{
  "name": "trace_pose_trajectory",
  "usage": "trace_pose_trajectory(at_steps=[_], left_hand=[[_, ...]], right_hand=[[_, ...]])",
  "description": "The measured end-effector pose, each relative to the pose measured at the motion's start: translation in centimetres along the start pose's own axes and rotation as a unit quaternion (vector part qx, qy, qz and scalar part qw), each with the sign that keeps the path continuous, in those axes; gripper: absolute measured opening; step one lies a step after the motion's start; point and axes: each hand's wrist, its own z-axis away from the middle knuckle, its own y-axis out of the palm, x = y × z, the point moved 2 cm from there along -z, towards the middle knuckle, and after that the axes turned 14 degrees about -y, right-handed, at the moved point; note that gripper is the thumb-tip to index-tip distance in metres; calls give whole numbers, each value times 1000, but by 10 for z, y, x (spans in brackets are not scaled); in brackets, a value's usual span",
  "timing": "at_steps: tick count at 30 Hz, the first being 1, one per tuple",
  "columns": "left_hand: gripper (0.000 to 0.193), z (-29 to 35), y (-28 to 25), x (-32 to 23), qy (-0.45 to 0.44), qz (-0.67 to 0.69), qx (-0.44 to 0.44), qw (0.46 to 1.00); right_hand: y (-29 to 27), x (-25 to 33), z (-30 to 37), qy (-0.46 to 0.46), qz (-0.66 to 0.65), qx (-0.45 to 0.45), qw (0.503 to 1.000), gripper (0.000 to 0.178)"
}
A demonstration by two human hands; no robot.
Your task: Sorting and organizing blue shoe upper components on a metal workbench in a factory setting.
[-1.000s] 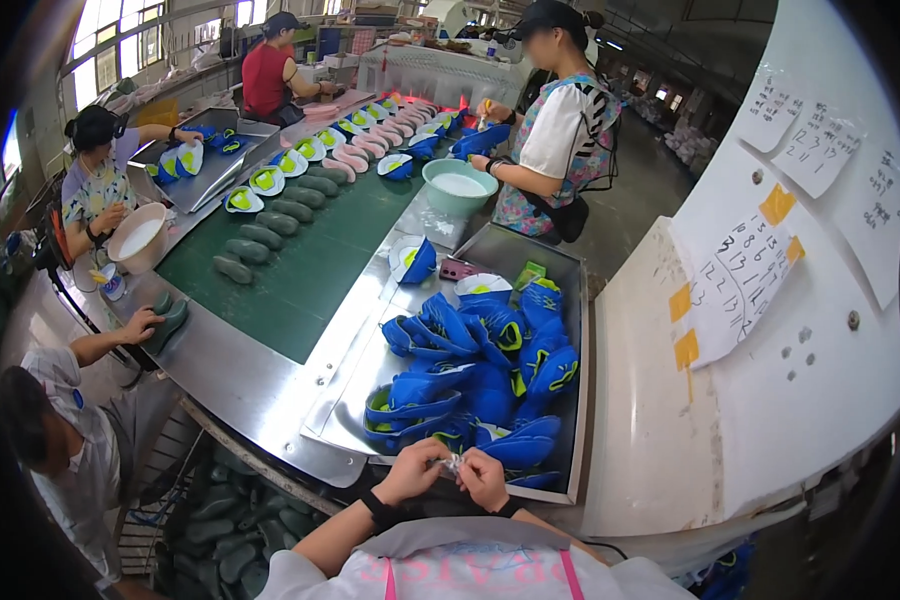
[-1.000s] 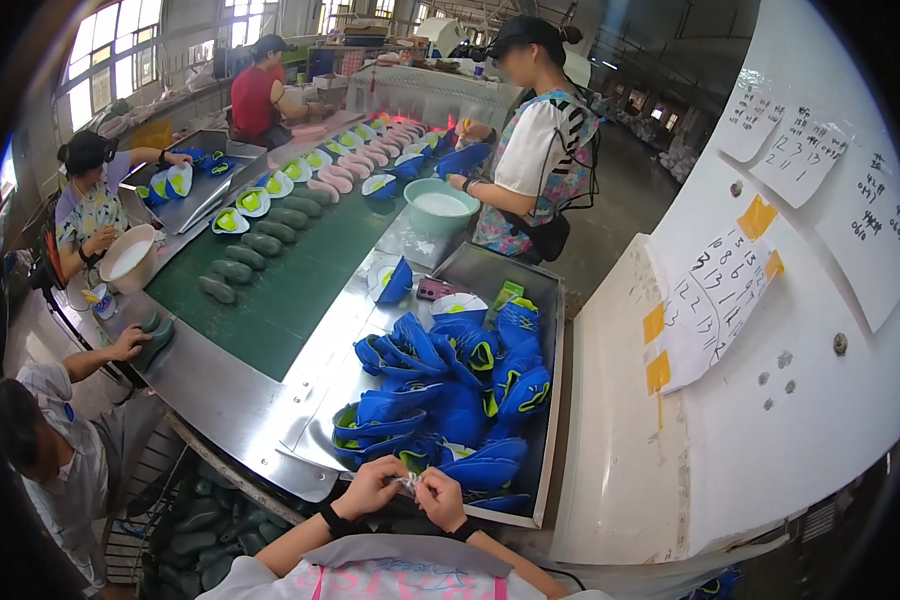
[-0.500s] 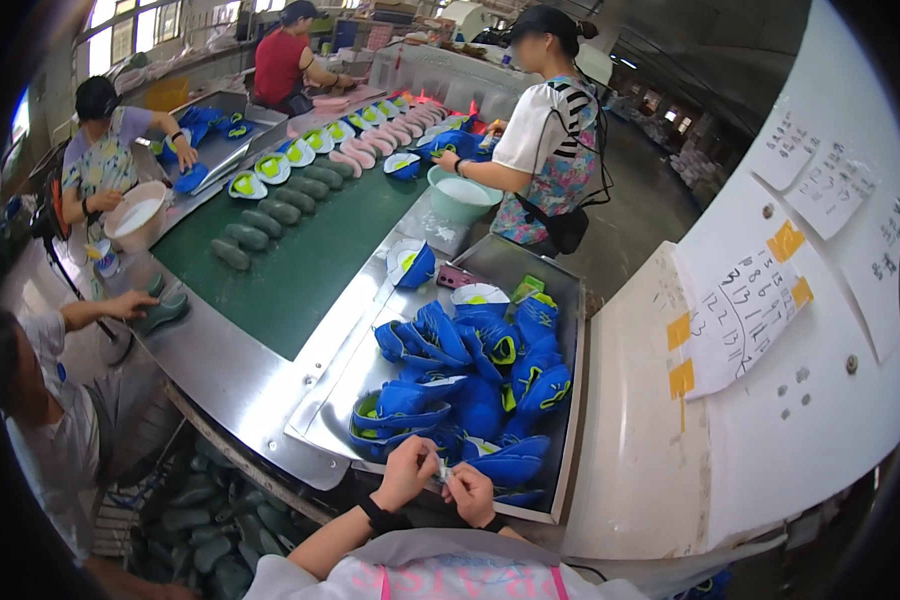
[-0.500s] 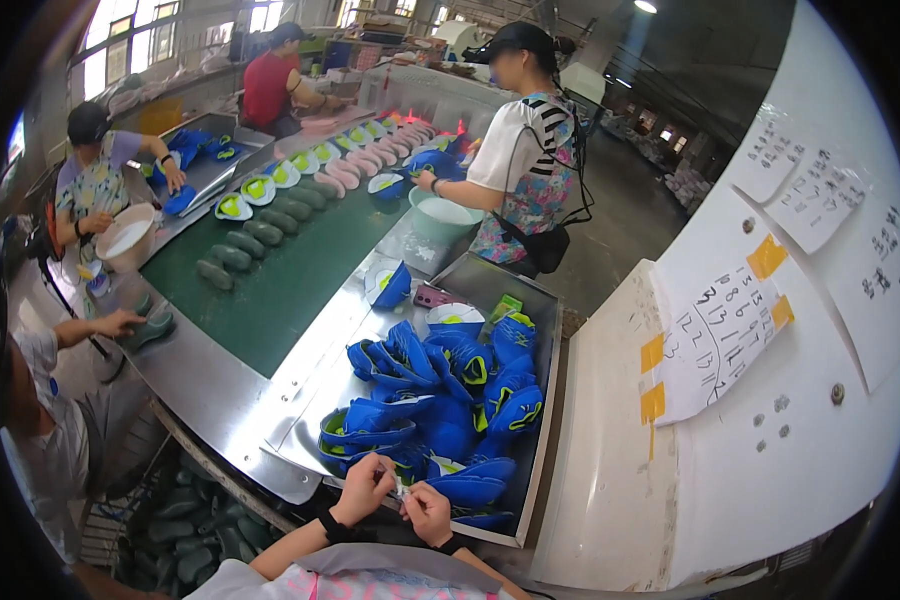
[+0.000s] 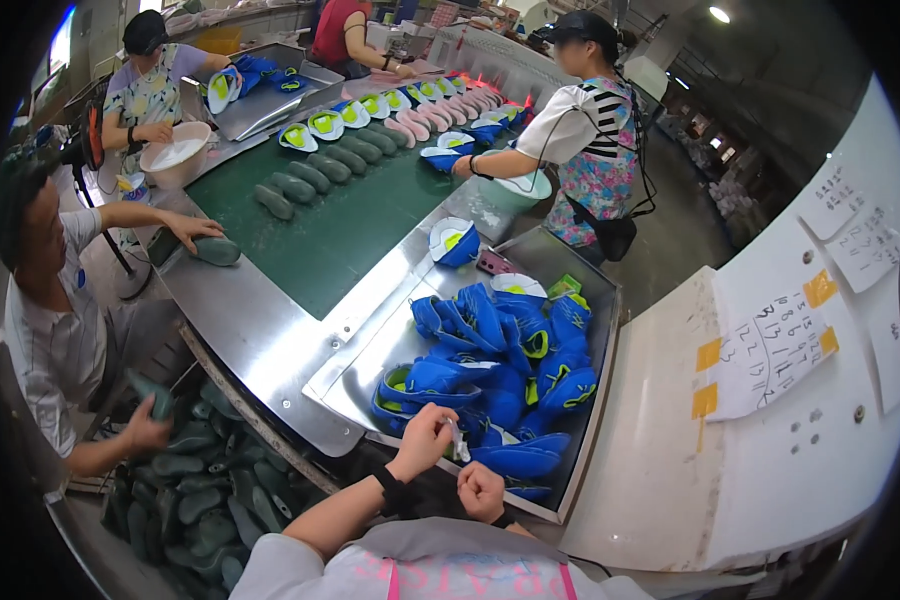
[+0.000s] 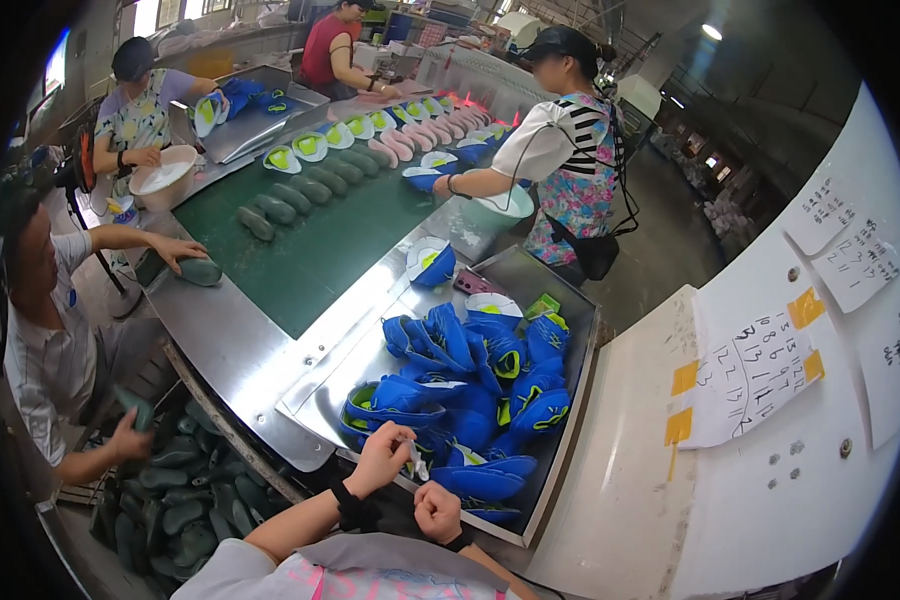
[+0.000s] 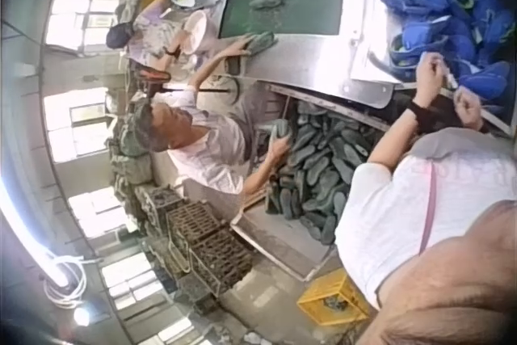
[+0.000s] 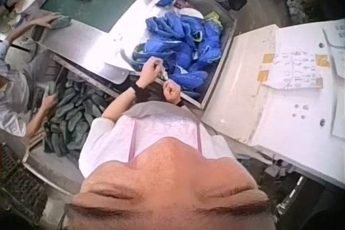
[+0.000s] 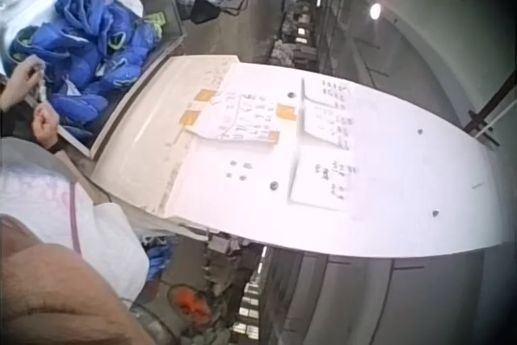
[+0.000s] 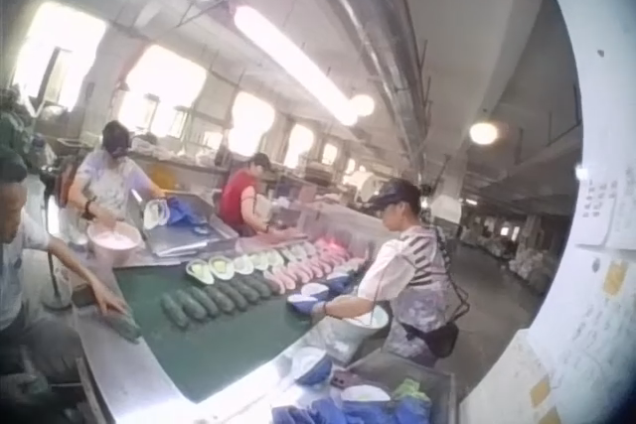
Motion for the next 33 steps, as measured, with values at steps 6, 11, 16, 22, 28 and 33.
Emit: trace_pose_trajectory(at_steps=[6,11,16,22,28,33], left_hand=[[20,7,-6,-8,-13,-68,56,996],[14,19,-5,-11,171,-174,108,964],[18,20,1,-12,222,-202,146,943],[23,17,0,-13,229,-184,116,949],[22,20,0,-20,245,-184,127,943],[23,22,-3,-14,197,-192,129,953]], right_hand=[[5,-11,-2,186,-249,-236,921,7],[3,-17,-9,279,-241,-227,902,29],[5,-23,-6,282,-184,-160,928,22],[5,-15,-15,256,-211,-247,911,22],[2,-16,-17,303,-166,-189,919,20],[5,-12,-12,318,-187,-195,909,16]])
